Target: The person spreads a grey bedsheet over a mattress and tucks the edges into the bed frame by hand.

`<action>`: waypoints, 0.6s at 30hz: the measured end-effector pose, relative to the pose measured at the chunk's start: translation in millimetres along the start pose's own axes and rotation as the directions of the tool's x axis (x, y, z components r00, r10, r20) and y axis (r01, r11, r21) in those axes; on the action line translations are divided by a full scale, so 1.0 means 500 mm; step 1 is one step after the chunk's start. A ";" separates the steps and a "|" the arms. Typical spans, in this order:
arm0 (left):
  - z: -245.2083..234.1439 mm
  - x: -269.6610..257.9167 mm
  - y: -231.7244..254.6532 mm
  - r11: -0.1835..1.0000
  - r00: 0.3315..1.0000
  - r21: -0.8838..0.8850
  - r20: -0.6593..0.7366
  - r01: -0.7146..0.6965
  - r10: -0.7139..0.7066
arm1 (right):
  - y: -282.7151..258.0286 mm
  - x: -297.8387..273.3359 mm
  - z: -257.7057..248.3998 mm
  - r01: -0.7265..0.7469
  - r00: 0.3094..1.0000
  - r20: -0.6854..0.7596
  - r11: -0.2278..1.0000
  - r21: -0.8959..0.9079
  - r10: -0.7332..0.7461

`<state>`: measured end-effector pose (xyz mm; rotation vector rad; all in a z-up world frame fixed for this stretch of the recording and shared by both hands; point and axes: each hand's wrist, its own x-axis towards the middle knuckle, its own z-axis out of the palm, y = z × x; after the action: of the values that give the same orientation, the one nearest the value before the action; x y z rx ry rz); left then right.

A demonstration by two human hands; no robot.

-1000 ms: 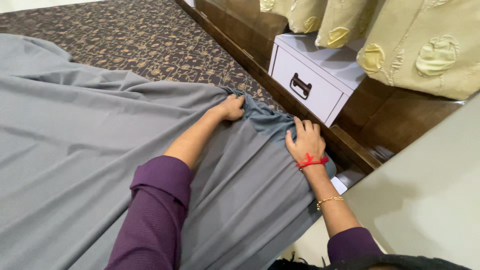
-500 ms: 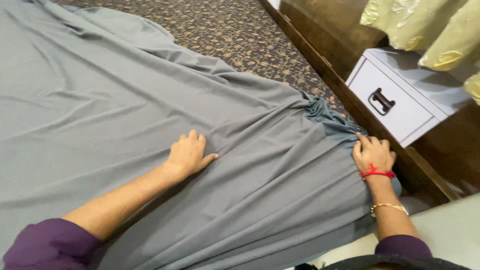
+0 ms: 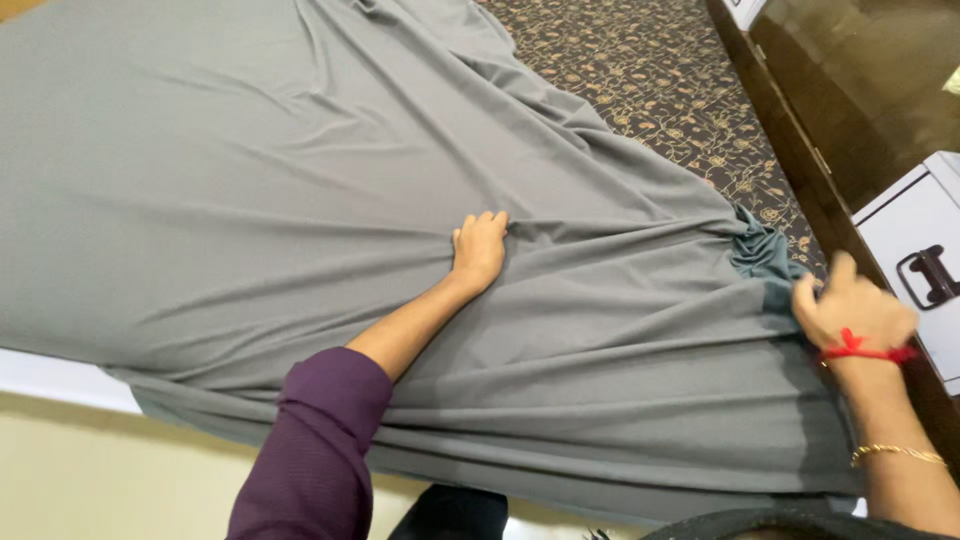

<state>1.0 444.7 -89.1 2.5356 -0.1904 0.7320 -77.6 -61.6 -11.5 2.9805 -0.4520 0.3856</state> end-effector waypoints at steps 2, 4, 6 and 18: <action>0.003 0.007 0.001 1.000 0.999 -0.007 -0.034 -0.014 0.014 | -0.061 0.046 0.007 0.364 0.930 -0.200 0.846 0.390 -0.308; 0.011 -0.003 0.006 1.000 0.999 -0.029 -0.044 -0.012 0.011 | -0.128 0.096 0.047 0.487 0.863 -0.261 0.849 0.207 -0.432; 0.012 0.007 0.005 0.999 0.998 -0.054 -0.055 0.006 -0.009 | -0.151 0.134 0.075 0.384 0.917 -0.152 0.920 0.078 -0.369; 0.101 0.060 0.048 0.993 0.981 -0.087 -0.183 -0.076 0.059 | -0.002 0.253 0.199 0.341 0.919 -0.276 0.921 0.191 -0.283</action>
<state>43.5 398.8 -100.5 2.3692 -0.2445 0.9512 62.7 -109.3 -73.8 3.0908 0.1081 0.8078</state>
